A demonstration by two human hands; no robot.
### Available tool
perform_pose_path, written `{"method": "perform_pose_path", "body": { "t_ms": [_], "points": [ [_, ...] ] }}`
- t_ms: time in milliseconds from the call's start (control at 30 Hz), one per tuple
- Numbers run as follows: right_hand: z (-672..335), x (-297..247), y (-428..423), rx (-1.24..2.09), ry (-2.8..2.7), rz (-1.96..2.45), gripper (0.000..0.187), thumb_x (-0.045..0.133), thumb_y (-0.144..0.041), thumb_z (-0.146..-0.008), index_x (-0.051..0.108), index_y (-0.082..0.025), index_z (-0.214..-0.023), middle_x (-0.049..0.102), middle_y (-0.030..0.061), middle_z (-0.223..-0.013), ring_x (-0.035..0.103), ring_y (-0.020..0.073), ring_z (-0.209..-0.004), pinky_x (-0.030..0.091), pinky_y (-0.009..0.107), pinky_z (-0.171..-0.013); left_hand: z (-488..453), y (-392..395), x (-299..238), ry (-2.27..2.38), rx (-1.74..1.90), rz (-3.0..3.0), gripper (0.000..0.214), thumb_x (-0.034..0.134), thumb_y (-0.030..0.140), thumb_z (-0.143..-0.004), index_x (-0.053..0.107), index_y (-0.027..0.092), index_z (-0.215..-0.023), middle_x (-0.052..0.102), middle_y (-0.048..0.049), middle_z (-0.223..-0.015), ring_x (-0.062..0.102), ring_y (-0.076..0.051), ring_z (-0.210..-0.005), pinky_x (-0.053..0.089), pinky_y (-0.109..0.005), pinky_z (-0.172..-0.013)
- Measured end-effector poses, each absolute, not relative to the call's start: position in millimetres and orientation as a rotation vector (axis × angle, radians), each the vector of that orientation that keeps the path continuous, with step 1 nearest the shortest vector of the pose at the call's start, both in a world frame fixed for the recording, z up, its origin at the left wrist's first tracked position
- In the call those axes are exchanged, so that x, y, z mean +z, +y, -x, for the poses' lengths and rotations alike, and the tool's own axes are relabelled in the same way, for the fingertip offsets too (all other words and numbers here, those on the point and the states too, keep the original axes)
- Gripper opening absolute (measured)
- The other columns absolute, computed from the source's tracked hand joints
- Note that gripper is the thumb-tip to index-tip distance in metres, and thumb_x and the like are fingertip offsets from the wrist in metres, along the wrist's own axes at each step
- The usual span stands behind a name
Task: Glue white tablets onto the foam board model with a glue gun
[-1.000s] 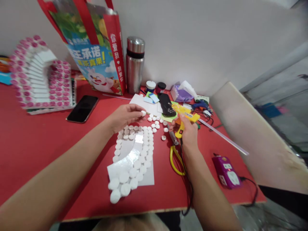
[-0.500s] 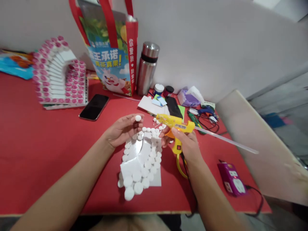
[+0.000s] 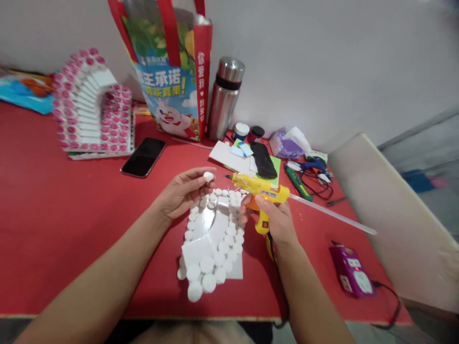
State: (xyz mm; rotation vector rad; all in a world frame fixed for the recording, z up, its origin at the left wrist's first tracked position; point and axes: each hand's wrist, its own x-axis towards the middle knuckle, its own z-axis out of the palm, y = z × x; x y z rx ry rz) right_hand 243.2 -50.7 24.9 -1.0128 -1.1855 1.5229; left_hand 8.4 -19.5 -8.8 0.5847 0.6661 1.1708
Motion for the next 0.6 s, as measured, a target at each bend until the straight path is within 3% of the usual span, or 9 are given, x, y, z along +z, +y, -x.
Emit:
{"method": "perform_pose_path", "body": {
  "t_ms": [133,300,467,600],
  "points": [
    [-249,20,-49,1.539,-1.174,1.029,0.031,0.074,-0.047,-0.086,0.073,-0.016,-0.08,0.072,0.0053,-0.07,0.064,0.0158,-0.051,0.055,0.03,-0.053,-13,-19,-15,0.802,1.247,-0.788,0.029,0.09,0.023,-0.07,0.082,0.02,-0.098,0.074,-0.0036,-0.089,0.069,-0.012,-0.076,0.055,-0.022,-0.07],
    [-255,16,-46,1.519,-1.243,1.025,0.032,0.073,-0.046,-0.087,0.073,-0.015,-0.078,0.071,0.0053,-0.067,0.064,0.015,-0.05,0.053,0.028,-0.051,-14,-18,-22,0.983,1.409,-1.487,0.018,0.078,0.019,-0.083,0.079,0.018,-0.101,0.068,-0.0051,-0.1,0.065,-0.013,-0.088,0.052,-0.024,-0.076],
    [-256,13,-44,1.511,-1.254,1.038,0.029,0.073,-0.042,-0.087,0.074,-0.015,-0.078,0.071,0.0045,-0.067,0.065,0.0148,-0.05,0.053,0.027,-0.051,-12,-20,-18,1.166,1.45,-1.935,0.013,0.069,0.014,-0.088,0.072,0.015,-0.1,0.066,-0.0057,-0.095,0.061,-0.013,-0.081,0.051,-0.027,-0.077],
    [-255,9,-45,1.518,-1.24,1.059,0.028,0.073,-0.042,-0.088,0.074,-0.015,-0.08,0.072,0.0047,-0.068,0.066,0.0163,-0.051,0.053,0.028,-0.051,-14,-20,-19,1.182,1.451,-1.956,0.011,0.068,0.015,-0.088,0.071,0.015,-0.099,0.066,-0.0059,-0.095,0.059,-0.013,-0.077,0.05,-0.027,-0.074]
  ]
}}
